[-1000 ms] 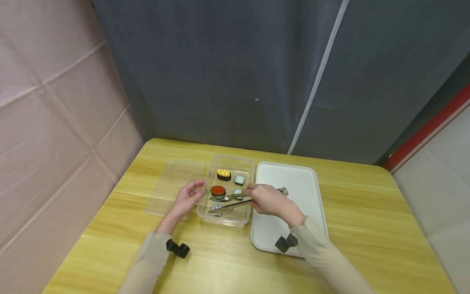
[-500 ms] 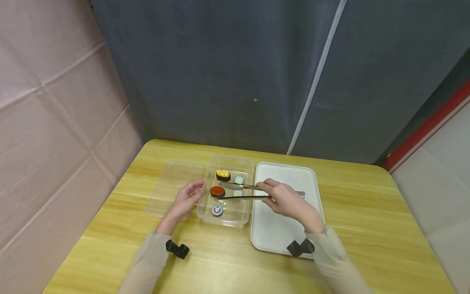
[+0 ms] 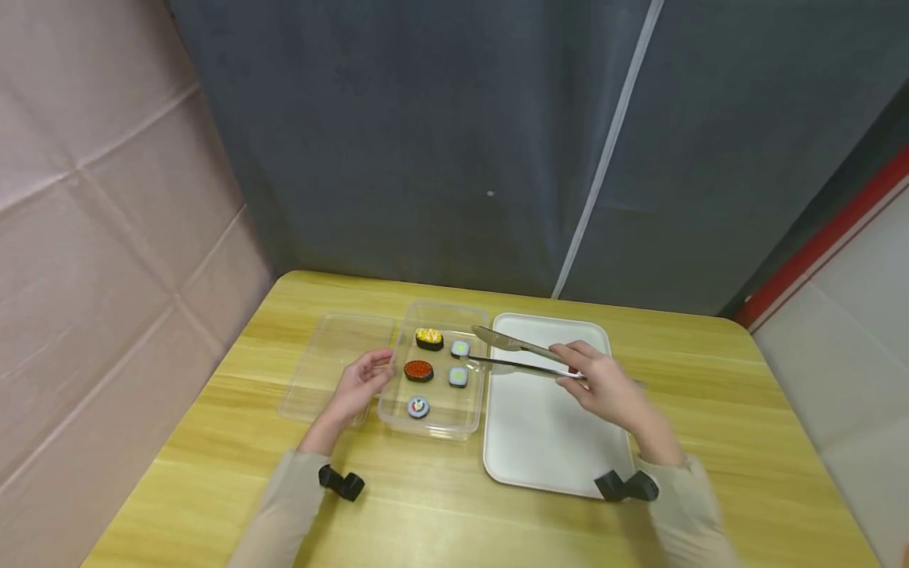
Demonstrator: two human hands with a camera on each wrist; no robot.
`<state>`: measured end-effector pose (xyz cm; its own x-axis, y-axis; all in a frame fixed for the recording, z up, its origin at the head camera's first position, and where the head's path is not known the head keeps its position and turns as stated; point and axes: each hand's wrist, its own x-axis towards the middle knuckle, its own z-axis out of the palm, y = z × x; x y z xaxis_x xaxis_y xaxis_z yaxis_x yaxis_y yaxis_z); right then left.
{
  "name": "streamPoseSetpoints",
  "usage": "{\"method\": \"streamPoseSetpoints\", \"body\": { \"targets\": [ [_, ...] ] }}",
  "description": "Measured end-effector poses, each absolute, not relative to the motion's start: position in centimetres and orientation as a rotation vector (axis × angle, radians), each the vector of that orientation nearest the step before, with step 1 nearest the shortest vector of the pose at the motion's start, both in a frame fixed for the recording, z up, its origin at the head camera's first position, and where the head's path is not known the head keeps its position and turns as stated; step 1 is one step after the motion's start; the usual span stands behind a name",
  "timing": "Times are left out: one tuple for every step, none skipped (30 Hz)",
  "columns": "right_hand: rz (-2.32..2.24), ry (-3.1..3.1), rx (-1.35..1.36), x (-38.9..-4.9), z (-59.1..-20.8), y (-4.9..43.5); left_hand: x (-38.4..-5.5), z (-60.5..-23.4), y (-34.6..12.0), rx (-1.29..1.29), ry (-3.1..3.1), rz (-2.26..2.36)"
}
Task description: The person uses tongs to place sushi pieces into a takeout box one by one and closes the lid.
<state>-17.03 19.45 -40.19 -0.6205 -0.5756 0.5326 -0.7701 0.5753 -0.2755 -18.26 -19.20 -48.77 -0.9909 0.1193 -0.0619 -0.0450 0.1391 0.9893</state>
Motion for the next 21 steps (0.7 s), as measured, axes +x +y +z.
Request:
{"method": "streamPoseSetpoints", "body": {
  "targets": [
    [0.703, -2.409, 1.086, -17.0, -40.2, 19.8, -18.3, -48.8, -19.2, 0.077, 2.274, 1.982],
    [0.710, -2.396, 1.083, -16.9, -40.2, 20.1, -18.3, -48.8, -19.2, 0.078, 2.274, 1.983],
    [0.717, -2.387, 1.077, -16.8, -40.2, 20.5, -18.3, -48.8, -19.3, 0.080, 2.275, 1.983],
    [0.718, -2.380, 1.070, -16.8, -40.3, 20.8, -18.3, -48.8, -19.3, 0.080, 2.275, 1.985],
    [0.719, -2.379, 1.058, -16.7, -40.3, 21.1, -18.3, -48.8, -19.3, 0.082, 2.274, 1.986],
    [0.721, -2.385, 1.040, -16.6, -40.3, 21.5, -18.3, -48.8, -19.3, 0.078, 2.273, 1.988],
    [0.723, -2.393, 1.020, -16.4, -40.3, 21.8, -18.3, -48.8, -19.3, 0.078, 2.272, 1.988],
    [0.722, -2.405, 0.998, -16.3, -40.3, 22.1, -18.3, -48.8, -19.3, 0.076, 2.270, 1.990],
    [0.721, -2.422, 0.973, -16.1, -40.3, 22.4, -18.3, -48.8, -19.3, 0.076, 2.269, 1.990],
    [0.716, -2.438, 0.946, -15.9, -40.3, 22.8, -18.3, -48.8, -19.3, 0.074, 2.268, 1.990],
    [0.713, -2.453, 0.917, -15.7, -40.4, 23.1, -18.3, -48.9, -19.3, 0.075, 2.268, 1.989],
    [0.713, -2.464, 0.892, -15.6, -40.4, 23.4, -18.3, -48.9, -19.3, 0.077, 2.270, 1.987],
    [0.713, -2.468, 0.870, -15.4, -40.5, 23.7, -18.3, -48.9, -19.3, 0.080, 2.270, 1.984],
    [0.710, -2.467, 0.851, -15.3, -40.5, 24.1, -18.3, -48.9, -19.3, 0.080, 2.272, 1.982],
    [0.710, -2.465, 0.833, -15.2, -40.6, 24.4, -18.3, -48.9, -19.3, 0.081, 2.274, 1.980],
    [0.707, -2.458, 0.817, -15.1, -40.8, 24.7, -18.3, -48.9, -19.3, 0.082, 2.273, 1.980],
    [0.707, -2.448, 0.802, -15.0, -40.9, 25.0, -18.3, -48.9, -19.3, 0.085, 2.274, 1.978],
    [0.708, -2.441, 0.787, -14.9, -41.0, 25.3, -18.3, -48.9, -19.3, 0.086, 2.272, 1.978],
    [0.703, -2.437, 0.770, -14.8, -41.2, 25.6, -18.3, -48.9, -19.3, 0.085, 2.271, 1.980],
    [0.703, -2.439, 0.752, -14.7, -41.4, 25.8, -18.3, -48.9, -19.3, 0.084, 2.271, 1.981],
    [0.702, -2.447, 0.730, -14.6, -41.6, 26.1, -18.3, -48.8, -19.3, 0.085, 2.271, 1.980]
  ]
}}
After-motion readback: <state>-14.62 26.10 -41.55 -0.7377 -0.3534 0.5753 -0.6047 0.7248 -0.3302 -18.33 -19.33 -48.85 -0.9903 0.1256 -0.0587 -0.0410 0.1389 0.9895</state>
